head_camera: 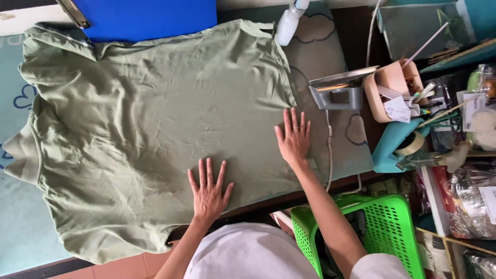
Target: The person irons a green short-sleeved shirt on a patterned ironing board. They spray the shirt with water from a spray bottle, smooth the fabric with their hands, and use an iron to press the body, sleeves, and collar. The person folds the shirt and continues ironing the folded sections.
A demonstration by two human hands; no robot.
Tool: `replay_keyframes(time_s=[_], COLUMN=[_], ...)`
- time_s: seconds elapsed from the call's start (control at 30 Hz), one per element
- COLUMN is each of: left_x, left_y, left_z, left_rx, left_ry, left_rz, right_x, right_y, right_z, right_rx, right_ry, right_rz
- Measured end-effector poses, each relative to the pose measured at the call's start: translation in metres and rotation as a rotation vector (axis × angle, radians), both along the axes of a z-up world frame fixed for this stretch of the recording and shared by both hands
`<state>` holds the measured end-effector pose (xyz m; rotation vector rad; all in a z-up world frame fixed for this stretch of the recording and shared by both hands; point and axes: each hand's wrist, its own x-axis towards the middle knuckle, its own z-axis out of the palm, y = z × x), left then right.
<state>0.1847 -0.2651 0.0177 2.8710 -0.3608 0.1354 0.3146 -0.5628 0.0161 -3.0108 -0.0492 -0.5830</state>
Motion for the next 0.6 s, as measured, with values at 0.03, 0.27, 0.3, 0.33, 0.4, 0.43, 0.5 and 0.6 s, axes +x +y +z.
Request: replay_keyframes(time_s=[0.03,0.27,0.3,0.33,0.4,0.43,0.5,0.6], left_x=[0.000,0.010,0.010,0.010,0.011,0.012,0.015,0.020], left_y=[-0.004,-0.034,-0.037,-0.040,-0.052,-0.057,-0.074,-0.102], left_z=[0.001,0.000,0.002,0.003,0.005,0.006,0.005,0.005], left_rx=[-0.005,-0.033,-0.016,0.000,0.026,0.055,0.066,0.040], left_ry=[-0.007,-0.022,0.009,0.040,0.040,0.035,0.020,-0.003], left_rz=[-0.038,-0.100,-0.111,-0.122,-0.165,-0.196,-0.244,-0.335], right_x=[-0.004,-0.103,-0.103,-0.104,-0.107,-0.106,-0.102,-0.077], right_y=[-0.004,0.029,0.008,-0.014,-0.045,-0.060,-0.056,-0.023], right_z=[-0.002,0.016,0.017,0.018,0.005,-0.001,-0.001,0.015], right_rx=[-0.027,0.010,-0.007,-0.024,-0.021,-0.014,0.034,0.180], right_ry=[0.071,0.110,0.054,-0.002,0.036,0.068,0.048,-0.026], right_rz=[-0.087,0.332,0.223,0.113,0.046,-0.009,-0.012,0.109])
